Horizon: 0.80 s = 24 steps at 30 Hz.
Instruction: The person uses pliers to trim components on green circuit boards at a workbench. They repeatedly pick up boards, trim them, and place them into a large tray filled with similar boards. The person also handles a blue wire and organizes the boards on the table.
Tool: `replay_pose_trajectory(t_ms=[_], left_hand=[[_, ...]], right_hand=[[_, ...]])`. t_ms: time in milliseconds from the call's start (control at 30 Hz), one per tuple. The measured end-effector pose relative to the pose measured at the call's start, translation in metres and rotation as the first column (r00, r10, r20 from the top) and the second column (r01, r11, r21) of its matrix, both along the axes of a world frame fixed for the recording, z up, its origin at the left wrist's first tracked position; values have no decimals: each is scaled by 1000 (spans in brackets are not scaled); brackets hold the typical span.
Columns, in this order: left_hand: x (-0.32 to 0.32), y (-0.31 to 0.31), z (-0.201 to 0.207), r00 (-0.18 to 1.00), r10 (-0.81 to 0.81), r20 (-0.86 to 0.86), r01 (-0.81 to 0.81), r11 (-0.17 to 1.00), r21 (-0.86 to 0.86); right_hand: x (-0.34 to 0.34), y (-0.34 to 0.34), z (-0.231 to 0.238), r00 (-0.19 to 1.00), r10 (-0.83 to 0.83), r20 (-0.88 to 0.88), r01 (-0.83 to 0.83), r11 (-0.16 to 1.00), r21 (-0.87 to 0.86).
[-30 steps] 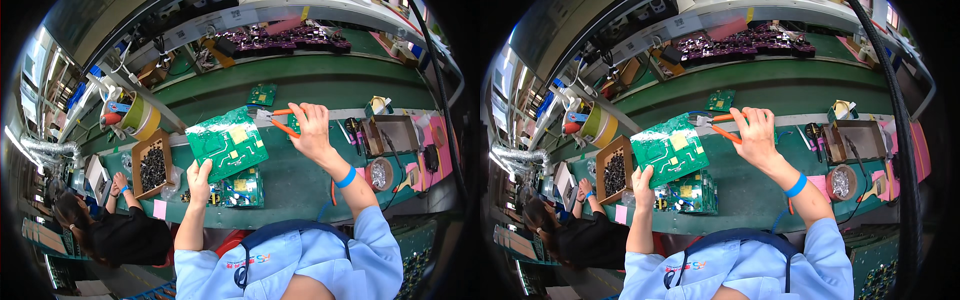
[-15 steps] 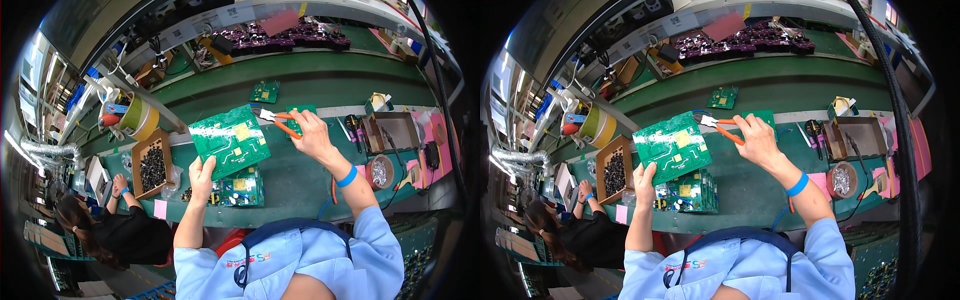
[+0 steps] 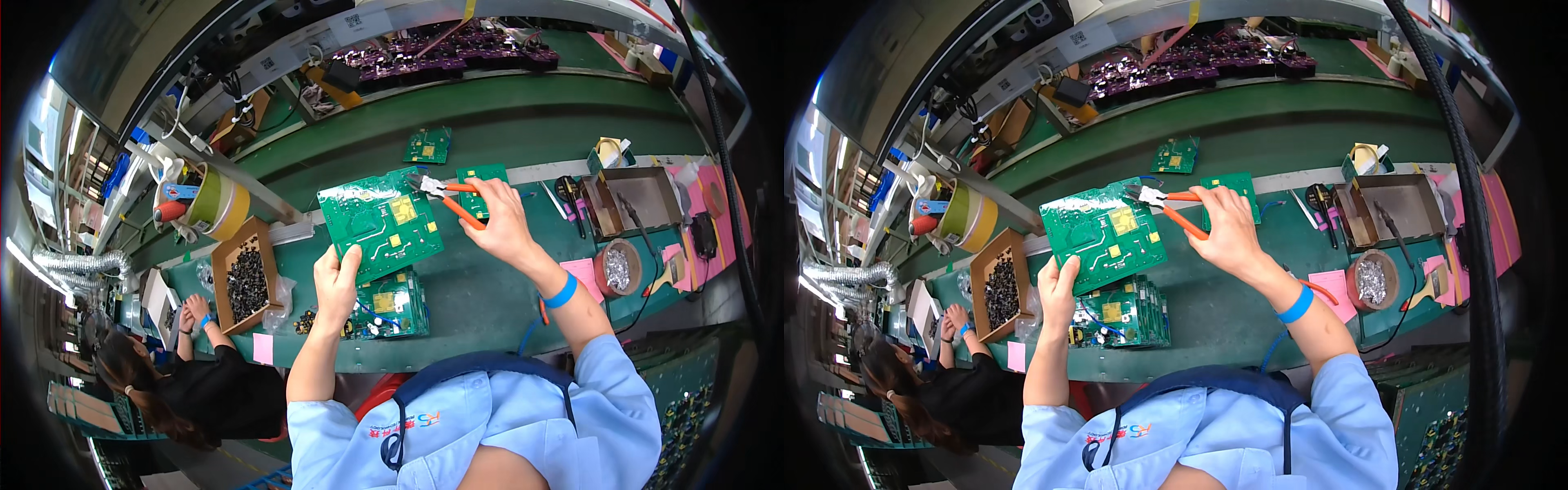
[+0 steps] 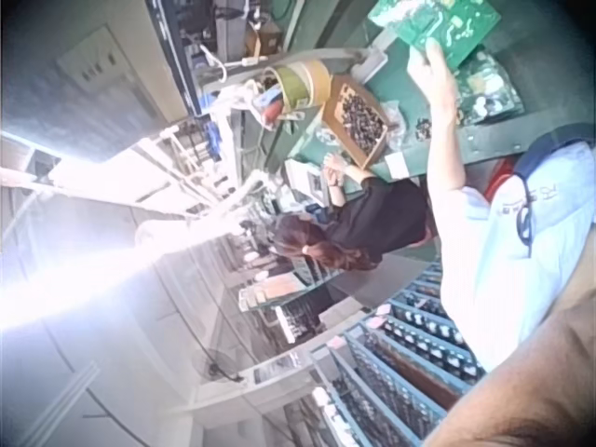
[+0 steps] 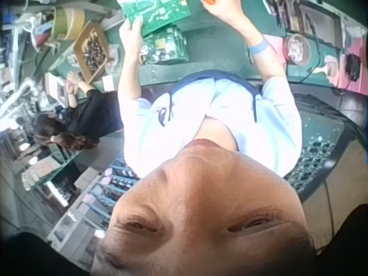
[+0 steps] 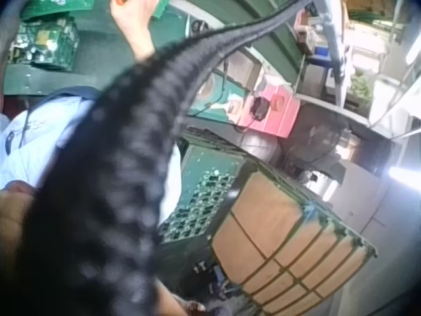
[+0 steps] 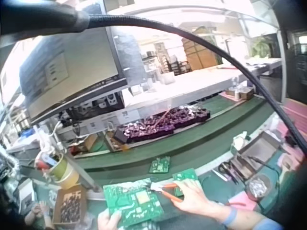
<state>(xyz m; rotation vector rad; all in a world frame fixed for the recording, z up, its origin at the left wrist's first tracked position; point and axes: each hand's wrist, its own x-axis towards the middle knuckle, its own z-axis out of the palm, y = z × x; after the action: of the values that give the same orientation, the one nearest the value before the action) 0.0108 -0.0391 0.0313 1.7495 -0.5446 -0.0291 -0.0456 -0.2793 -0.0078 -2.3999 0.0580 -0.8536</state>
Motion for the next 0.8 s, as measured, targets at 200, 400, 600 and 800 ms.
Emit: replay_pose_trajectory(t_ms=[200, 400, 600, 800], left_hand=[[0, 0, -3, 999, -2, 48, 0, 999, 42], [1, 1, -6, 999, -15, 29, 14, 1000, 16], [3, 1, -9, 999, -5, 39, 3, 1000, 28], [1, -4, -2, 1000, 3, 18, -4, 1000, 20]], right_hand=[[1, 3, 2, 1000, -23, -7, 22, 998, -52], [2, -1, -8, 1000, -13, -16, 11, 996, -85], [-2, 5, -3, 986, 75, -150, -33, 964, 262], [-2, 0, -5, 999, -1, -43, -2, 999, -54]])
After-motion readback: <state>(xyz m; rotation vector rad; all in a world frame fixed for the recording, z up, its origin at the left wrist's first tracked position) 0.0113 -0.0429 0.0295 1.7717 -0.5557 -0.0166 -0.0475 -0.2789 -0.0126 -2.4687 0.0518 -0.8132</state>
